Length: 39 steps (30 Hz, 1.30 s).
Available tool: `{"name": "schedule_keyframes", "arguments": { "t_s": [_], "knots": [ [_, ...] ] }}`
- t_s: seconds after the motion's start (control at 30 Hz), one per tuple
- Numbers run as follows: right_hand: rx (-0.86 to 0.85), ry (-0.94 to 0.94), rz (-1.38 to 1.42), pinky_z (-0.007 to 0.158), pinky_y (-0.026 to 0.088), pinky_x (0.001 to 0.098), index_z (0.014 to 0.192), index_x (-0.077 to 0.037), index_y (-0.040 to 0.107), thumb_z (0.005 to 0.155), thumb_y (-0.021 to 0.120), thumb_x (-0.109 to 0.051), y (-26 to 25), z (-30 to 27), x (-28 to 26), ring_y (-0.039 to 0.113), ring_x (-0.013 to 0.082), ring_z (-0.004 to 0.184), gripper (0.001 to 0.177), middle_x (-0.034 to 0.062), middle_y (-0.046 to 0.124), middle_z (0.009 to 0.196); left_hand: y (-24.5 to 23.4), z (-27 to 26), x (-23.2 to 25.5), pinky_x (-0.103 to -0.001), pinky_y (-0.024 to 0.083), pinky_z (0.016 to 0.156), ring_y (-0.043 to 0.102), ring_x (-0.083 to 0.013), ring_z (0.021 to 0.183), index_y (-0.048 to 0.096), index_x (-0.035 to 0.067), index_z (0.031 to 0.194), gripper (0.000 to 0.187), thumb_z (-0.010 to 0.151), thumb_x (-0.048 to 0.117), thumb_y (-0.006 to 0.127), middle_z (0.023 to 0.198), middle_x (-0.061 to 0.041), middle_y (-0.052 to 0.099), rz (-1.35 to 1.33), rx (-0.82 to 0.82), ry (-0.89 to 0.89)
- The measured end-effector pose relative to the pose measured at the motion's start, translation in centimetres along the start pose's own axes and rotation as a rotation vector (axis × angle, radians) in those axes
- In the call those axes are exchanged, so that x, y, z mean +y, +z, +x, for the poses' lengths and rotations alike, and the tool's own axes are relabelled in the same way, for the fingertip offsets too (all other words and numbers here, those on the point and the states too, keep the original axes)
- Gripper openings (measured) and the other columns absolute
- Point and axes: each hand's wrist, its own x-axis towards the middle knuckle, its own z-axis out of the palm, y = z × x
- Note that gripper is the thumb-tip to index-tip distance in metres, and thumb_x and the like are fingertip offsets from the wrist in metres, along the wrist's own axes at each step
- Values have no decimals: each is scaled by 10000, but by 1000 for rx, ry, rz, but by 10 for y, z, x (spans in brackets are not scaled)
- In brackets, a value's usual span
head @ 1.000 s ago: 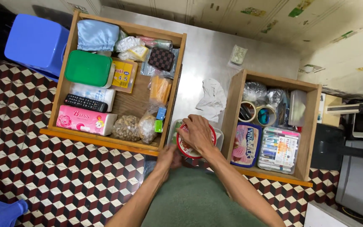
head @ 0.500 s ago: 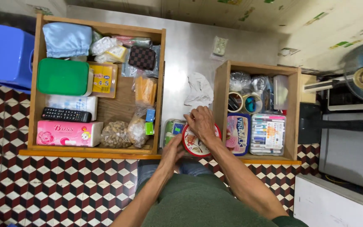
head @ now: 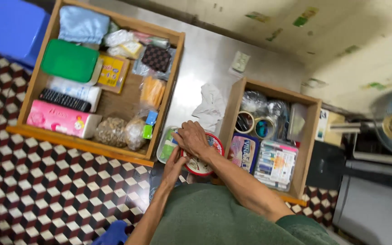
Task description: Organizing various household and office items within two desk drawers.
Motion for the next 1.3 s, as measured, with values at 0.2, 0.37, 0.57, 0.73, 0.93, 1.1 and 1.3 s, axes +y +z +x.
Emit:
{"name": "schedule_keyframes", "arguments": {
  "t_s": [0.2, 0.37, 0.57, 0.73, 0.93, 1.1, 1.3],
  "knots": [
    [-122, -17, -26, 559, 447, 418, 537, -86, 624, 932, 468, -423, 1, 6, 1, 550, 307, 550, 542, 127, 543, 550, 6, 11, -42, -394, 367, 1083, 446, -320, 1297, 450, 140, 1415, 799, 730, 352, 802, 1371, -198, 502, 53, 158, 27],
    [-261, 95, -66, 575, 471, 405, 553, -98, 623, 950, 377, -518, -7, 10, -8, 605, 297, 576, 628, 120, 581, 567, 0, -4, -23, -434, 292, 1131, 379, -346, 1335, 434, 224, 1421, 710, 804, 502, 650, 1411, -203, 449, 206, 161, -49],
    [-337, 304, -46, 605, 488, 441, 608, -63, 616, 930, 329, -629, -21, 18, -18, 651, 348, 633, 712, 148, 600, 601, 16, -32, 40, -464, 271, 1136, 366, -374, 1339, 460, 100, 1387, 656, 852, 472, 533, 1420, -228, 430, 160, 128, -33],
    [-149, 249, 2, 555, 483, 425, 513, -54, 583, 958, 424, -533, -39, 21, -19, 627, 351, 550, 673, 153, 565, 521, -3, 29, -29, -366, 500, 872, 556, -249, 976, 627, 14, 1237, 582, 878, 451, 489, 1056, -118, 587, -263, 313, -127],
    [25, 145, 4, 512, 459, 329, 429, -114, 507, 963, 481, -459, -56, 23, -18, 577, 254, 477, 636, 82, 507, 453, 11, 71, -29, -412, 446, 982, 602, -295, 1099, 742, 179, 1013, 605, 802, 691, 500, 1008, -88, 717, 199, 430, -183],
    [-21, 123, 82, 464, 455, 387, 475, -75, 502, 916, 549, -454, -62, 23, -27, 592, 337, 482, 583, 140, 511, 461, 0, 102, -72, -474, 473, 858, 640, -349, 973, 742, 11, 885, 622, 828, 578, 492, 869, -192, 701, 215, 471, -135],
    [-30, 0, 51, 471, 459, 315, 451, -121, 515, 944, 524, -377, -86, 27, -33, 588, 254, 465, 556, 80, 511, 459, 6, 88, -54, -517, 497, 824, 638, -388, 954, 728, 11, 812, 509, 839, 416, 420, 842, -191, 697, 560, 366, 88]
  ]
}}
